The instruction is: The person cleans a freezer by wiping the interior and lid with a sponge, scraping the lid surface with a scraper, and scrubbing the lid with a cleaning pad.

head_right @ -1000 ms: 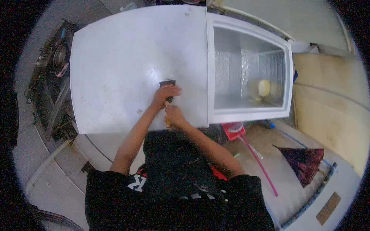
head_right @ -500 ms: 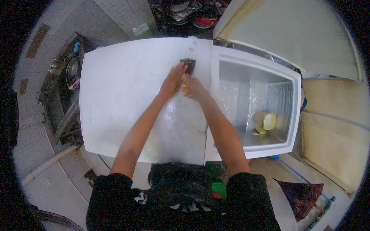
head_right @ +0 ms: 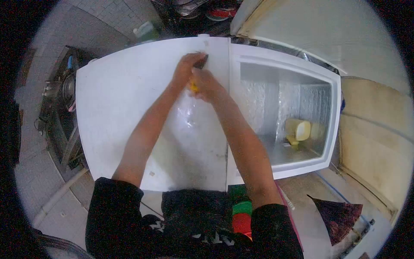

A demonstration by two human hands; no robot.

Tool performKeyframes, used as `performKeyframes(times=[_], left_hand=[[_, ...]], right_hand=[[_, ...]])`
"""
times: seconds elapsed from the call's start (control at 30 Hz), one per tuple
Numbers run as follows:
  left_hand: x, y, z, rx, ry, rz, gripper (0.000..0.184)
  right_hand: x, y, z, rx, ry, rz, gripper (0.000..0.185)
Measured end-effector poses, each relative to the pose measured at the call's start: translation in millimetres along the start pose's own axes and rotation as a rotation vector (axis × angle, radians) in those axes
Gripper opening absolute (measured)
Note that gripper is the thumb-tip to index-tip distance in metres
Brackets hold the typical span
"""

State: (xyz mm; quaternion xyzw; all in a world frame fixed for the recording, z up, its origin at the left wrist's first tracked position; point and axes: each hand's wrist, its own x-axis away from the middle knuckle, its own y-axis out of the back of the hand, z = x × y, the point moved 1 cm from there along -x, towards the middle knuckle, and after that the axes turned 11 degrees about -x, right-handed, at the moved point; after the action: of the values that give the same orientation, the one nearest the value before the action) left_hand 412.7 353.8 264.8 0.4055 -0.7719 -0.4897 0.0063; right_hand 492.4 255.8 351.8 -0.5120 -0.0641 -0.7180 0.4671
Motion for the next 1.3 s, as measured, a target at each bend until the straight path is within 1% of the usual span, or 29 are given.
performKeyframes(times=[0.03, 0.1, 0.17, 0.2, 0.27, 0.3, 0.33, 0.37, 0.43, 0.47, 0.5, 0.53, 0.57, 0.63, 0.67, 0.7, 0.73, 0.77, 0.8, 0.87, 0.9, 1.0, 1.03, 1.1, 1.13, 1.17, 1.2, 1.23, 1.3], left_hand=[[-8, 4, 2, 0.048, 0.028, 0.032, 0.039], [-6, 5, 5, -0.009, -0.052, 0.021, 0.038], [-18, -8, 22, -0.066, -0.13, 0.002, 0.037], [-26, -20, 35, 0.248, 0.058, 0.012, 0.037], [-24, 12, 4, 0.034, -0.073, -0.089, 0.037], [-21, 7, 5, 0.034, -0.085, -0.101, 0.037], [-12, -6, 14, 0.046, -0.081, -0.046, 0.037], [-13, -10, 21, 0.05, -0.08, -0.001, 0.037], [-21, -10, 22, -0.016, -0.107, -0.032, 0.038], [-32, -14, 24, 0.06, -0.052, -0.073, 0.039], [-37, -20, 29, 0.139, 0.006, -0.103, 0.04], [-40, -22, 31, 0.441, 0.124, -0.113, 0.042], [-38, -23, 32, 0.447, 0.131, -0.123, 0.042], [-21, -12, 25, 0.142, -0.036, -0.001, 0.044], [-13, -6, 16, 0.138, -0.031, -0.007, 0.044], [6, 7, -9, -0.046, 0.038, -0.045, 0.046], [29, 17, -29, -0.23, 0.103, -0.079, 0.049], [50, 24, -39, -0.237, 0.126, 0.036, 0.051], [70, 31, -47, -0.241, 0.143, 0.154, 0.055], [107, 39, -70, -0.296, 0.183, 0.207, 0.057], [111, 37, -74, -0.354, 0.228, 0.244, 0.059], [104, 40, -78, -0.362, 0.264, 0.303, 0.06], [110, 42, -80, -0.356, 0.28, 0.312, 0.06], [104, 41, -74, -0.363, 0.267, 0.294, 0.06], [105, 42, -74, -0.365, 0.279, 0.29, 0.06], [105, 42, -75, -0.346, 0.286, 0.302, 0.061], [103, 41, -73, -0.33, 0.29, 0.307, 0.062], [103, 41, -71, -0.334, 0.302, 0.301, 0.062], [104, 40, -72, -0.346, 0.266, 0.241, 0.063]], right_hand=[[1, -3, 12, -0.052, -0.026, 0.106, 0.035], [8, -9, 14, -0.011, 0.005, 0.117, 0.033], [11, -18, 14, -0.009, -0.037, -0.065, 0.031], [-6, -18, 8, -0.094, 0.047, -0.026, 0.032], [-12, -13, 9, -0.06, 0.008, -0.008, 0.033], [-14, -15, 18, -0.003, 0.0, 0.036, 0.034], [-9, -16, 19, 0.0, 0.013, 0.038, 0.034], [-2, -18, 19, 0.006, -0.009, 0.012, 0.034], [6, -18, 15, 0.019, -0.062, -0.049, 0.035], [-14, -18, 12, 0.044, 0.107, -0.063, 0.035], [-23, -20, 15, 0.04, 0.106, -0.068, 0.035], [-30, -21, 21, -0.022, 0.07, -0.024, 0.037], [-36, -20, 24, -0.076, 0.034, 0.021, 0.038], [-25, -6, -4, -0.021, 0.06, -0.038, 0.039], [-23, -2, -8, 0.044, 0.098, -0.082, 0.04], [-25, 3, -8, 0.045, 0.085, -0.084, 0.04], [-27, 11, -7, 0.037, 0.101, -0.174, 0.041], [-30, 19, 0, 0.03, 0.127, -0.26, 0.041], [-41, 26, 11, 0.024, 0.125, -0.261, 0.041], [-70, 43, 39, 0.054, 0.161, -0.112, 0.043], [-71, 43, 52, 0.071, 0.156, -0.112, 0.043], [-71, 52, 76, 0.45, 0.114, -0.204, 0.046], [-72, 68, 69, 0.458, 0.096, -0.204, 0.046], [-85, 94, 75, 0.849, 0.286, -0.199, 0.039], [-79, 91, 70, 0.859, 0.283, -0.19, 0.039], [-67, 91, 64, 0.999, 0.528, -0.373, 0.037], [-57, 87, 62, 1.125, 0.789, -0.556, 0.043], [-43, 76, 62, 1.132, 0.792, -0.544, 0.043], [-16, 55, 64, 1.286, 0.562, -0.426, 0.052]])
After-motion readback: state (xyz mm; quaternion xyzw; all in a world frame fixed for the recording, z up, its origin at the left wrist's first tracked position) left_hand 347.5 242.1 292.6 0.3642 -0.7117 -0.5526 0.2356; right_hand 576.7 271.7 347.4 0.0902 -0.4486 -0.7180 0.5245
